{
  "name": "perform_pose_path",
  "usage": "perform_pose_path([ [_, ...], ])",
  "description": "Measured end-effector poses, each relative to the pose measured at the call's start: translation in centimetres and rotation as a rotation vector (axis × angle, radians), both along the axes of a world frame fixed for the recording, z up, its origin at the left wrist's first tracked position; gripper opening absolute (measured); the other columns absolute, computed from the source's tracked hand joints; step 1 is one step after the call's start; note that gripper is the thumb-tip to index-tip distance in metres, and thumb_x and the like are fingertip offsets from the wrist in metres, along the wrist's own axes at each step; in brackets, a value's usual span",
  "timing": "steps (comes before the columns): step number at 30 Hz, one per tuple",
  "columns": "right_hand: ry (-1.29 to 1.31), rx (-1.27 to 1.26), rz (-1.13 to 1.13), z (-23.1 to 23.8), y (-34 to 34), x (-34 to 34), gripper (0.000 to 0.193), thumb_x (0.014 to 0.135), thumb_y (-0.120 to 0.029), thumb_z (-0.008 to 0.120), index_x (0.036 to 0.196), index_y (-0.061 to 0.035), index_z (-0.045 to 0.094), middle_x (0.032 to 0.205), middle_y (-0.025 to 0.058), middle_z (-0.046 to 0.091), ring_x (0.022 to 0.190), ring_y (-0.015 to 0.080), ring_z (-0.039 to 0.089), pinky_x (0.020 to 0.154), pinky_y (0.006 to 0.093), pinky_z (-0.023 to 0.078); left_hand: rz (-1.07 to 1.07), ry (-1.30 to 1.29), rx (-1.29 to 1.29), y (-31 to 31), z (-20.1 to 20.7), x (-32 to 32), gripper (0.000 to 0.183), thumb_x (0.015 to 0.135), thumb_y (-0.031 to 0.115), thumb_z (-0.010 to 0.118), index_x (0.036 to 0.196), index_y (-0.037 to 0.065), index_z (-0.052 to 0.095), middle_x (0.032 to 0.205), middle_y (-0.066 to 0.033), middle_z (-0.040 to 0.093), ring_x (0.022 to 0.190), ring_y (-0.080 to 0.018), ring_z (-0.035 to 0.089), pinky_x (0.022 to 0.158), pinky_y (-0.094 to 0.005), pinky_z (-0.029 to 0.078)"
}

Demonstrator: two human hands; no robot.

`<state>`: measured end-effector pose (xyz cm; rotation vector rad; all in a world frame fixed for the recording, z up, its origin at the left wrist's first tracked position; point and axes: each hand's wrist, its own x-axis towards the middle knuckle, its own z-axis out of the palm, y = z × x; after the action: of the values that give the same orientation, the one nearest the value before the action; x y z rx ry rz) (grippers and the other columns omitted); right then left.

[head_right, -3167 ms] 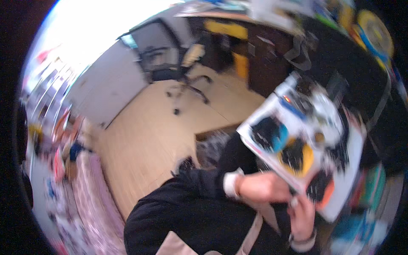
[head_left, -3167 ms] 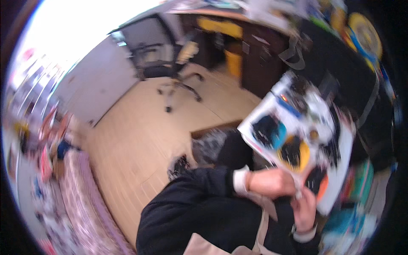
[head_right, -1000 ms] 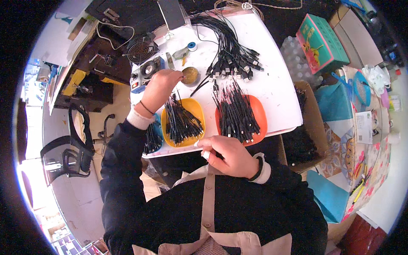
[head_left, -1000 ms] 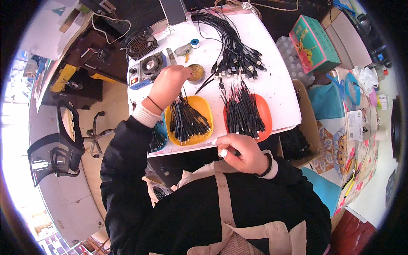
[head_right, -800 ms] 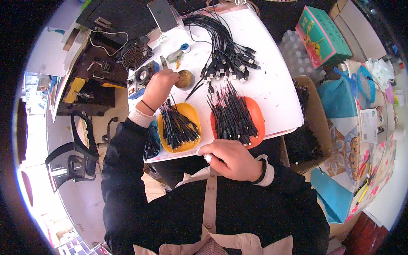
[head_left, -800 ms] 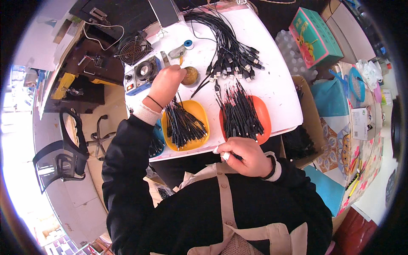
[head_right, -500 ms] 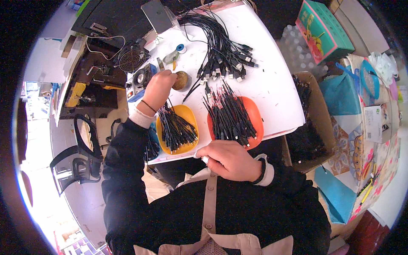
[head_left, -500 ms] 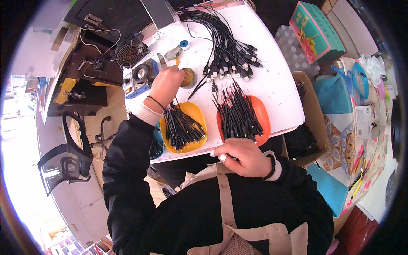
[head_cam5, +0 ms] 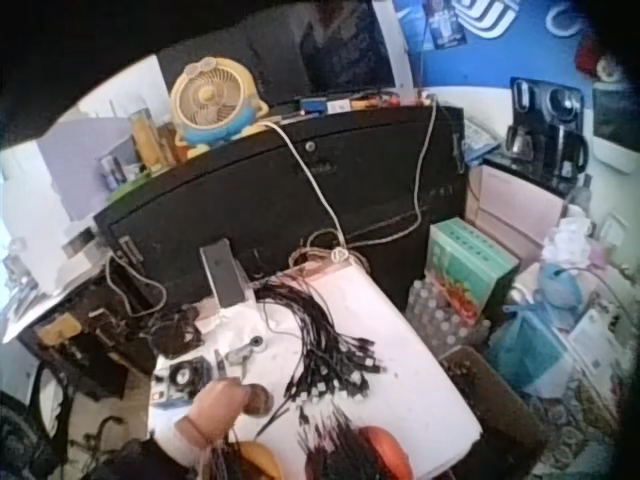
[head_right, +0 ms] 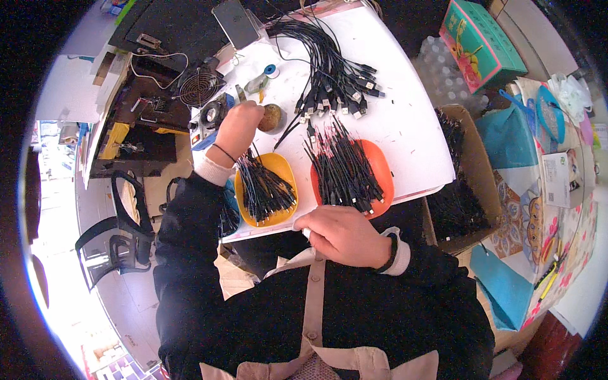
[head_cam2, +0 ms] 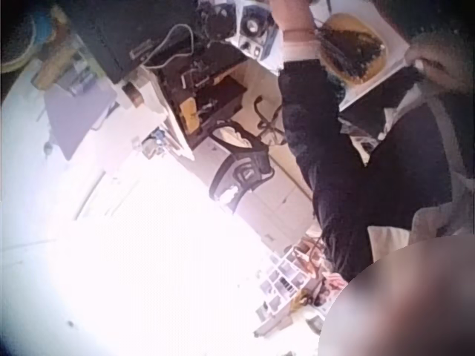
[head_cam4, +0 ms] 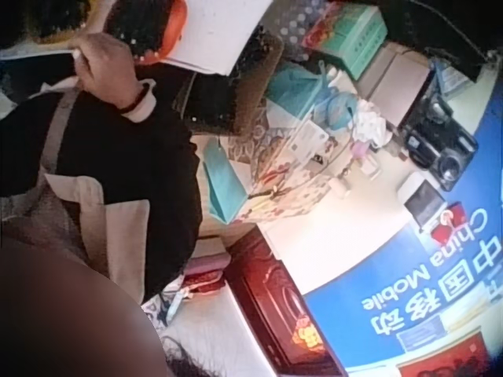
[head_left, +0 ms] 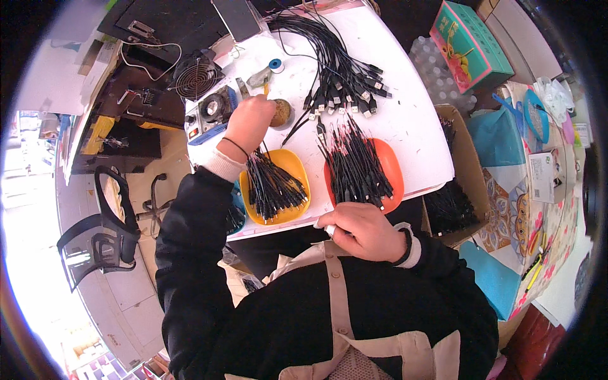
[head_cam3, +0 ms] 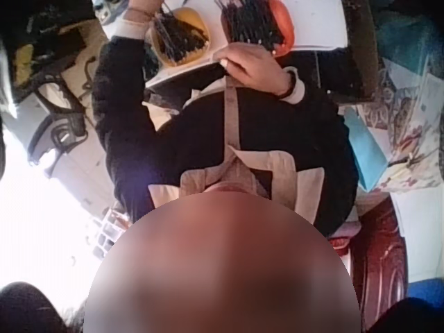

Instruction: The person repeatedly picks up small black cable assemblies from trays, attaches a small white connector to the end of each cable, and places the finished unit into a different tray. The process is repeated for multiple items throughout the clip.

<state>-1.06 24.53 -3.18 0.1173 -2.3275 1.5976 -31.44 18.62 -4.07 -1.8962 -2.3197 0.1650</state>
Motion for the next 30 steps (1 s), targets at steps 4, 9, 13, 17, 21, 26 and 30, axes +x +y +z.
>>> perform_pose_path([
  [4,-0.020,0.039,-0.035,0.3,-0.5,0.5,0.019,0.081,-0.003,0.059,0.100,-0.0036,0.058,0.082,0.0112,0.061,0.074,0.0301,0.062,0.067,0.0387,0.050,-0.001,-0.245,0.192,-2.7,2.3,-0.4,0.009,0.083,0.010,0.061,0.079,0.002,0.064,0.079,-0.0157,0.062,0.078,-0.0335,0.062,0.069,-0.0407,0.050],
  [9,-0.027,0.023,-0.027,0.5,-1.3,0.5,0.019,0.081,-0.001,0.058,0.099,-0.0043,0.058,0.081,0.0117,0.061,0.074,0.0305,0.062,0.067,0.0386,0.050,0.065,-0.371,0.447,-6.9,4.3,-1.7,0.010,0.082,0.007,0.065,0.090,0.001,0.068,0.080,-0.0151,0.064,0.075,-0.0327,0.063,0.067,-0.0359,0.050],
  [13,-0.003,0.043,-0.003,0.6,-2.2,0.0,0.019,0.081,0.000,0.058,0.100,-0.0048,0.058,0.083,0.0116,0.062,0.077,0.0311,0.063,0.068,0.0391,0.050,0.166,-0.263,0.459,-9.5,4.5,-4.4,0.010,0.082,0.008,0.066,0.087,0.000,0.067,0.081,-0.0166,0.064,0.076,-0.0336,0.063,0.068,-0.0376,0.050],
  [17,-0.045,0.056,0.012,0.7,-2.8,-0.2,0.016,0.080,0.001,0.058,0.095,-0.0021,0.062,0.088,0.0125,0.065,0.078,0.0292,0.064,0.072,0.0356,0.051,0.277,-0.113,0.347,-10.5,3.5,-6.9,0.011,0.082,0.010,0.066,0.086,-0.001,0.067,0.081,-0.0176,0.064,0.076,-0.0344,0.062,0.069,-0.0399,0.050],
  [21,-0.073,0.072,0.018,0.7,-2.9,-0.5,0.015,0.080,0.001,0.058,0.095,-0.0021,0.061,0.087,0.0121,0.064,0.079,0.0293,0.064,0.072,0.0360,0.051,0.272,-0.123,0.308,-10.5,2.3,-8.5,0.012,0.082,0.010,0.066,0.086,-0.001,0.067,0.082,-0.0176,0.064,0.077,-0.0344,0.062,0.070,-0.0413,0.049],
  [26,-0.096,0.079,0.030,0.7,-2.8,-0.7,0.015,0.080,0.001,0.058,0.095,-0.0023,0.061,0.085,0.0118,0.064,0.079,0.0291,0.064,0.072,0.0361,0.051,0.280,-0.096,0.272,-9.8,1.3,-9.6,0.011,0.082,0.010,0.064,0.086,-0.001,0.066,0.082,-0.0169,0.064,0.079,-0.0343,0.062,0.072,-0.0414,0.050],
  [30,-0.074,0.074,0.031,0.6,-2.6,-0.8,0.017,0.081,0.000,0.058,0.097,-0.0032,0.060,0.085,0.0118,0.063,0.078,0.0298,0.064,0.071,0.0375,0.050,0.249,-0.077,0.271,-9.3,0.8,-10.4,0.011,0.083,0.011,0.063,0.084,0.000,0.066,0.081,-0.0166,0.064,0.080,-0.0345,0.062,0.073,-0.0422,0.050],
])
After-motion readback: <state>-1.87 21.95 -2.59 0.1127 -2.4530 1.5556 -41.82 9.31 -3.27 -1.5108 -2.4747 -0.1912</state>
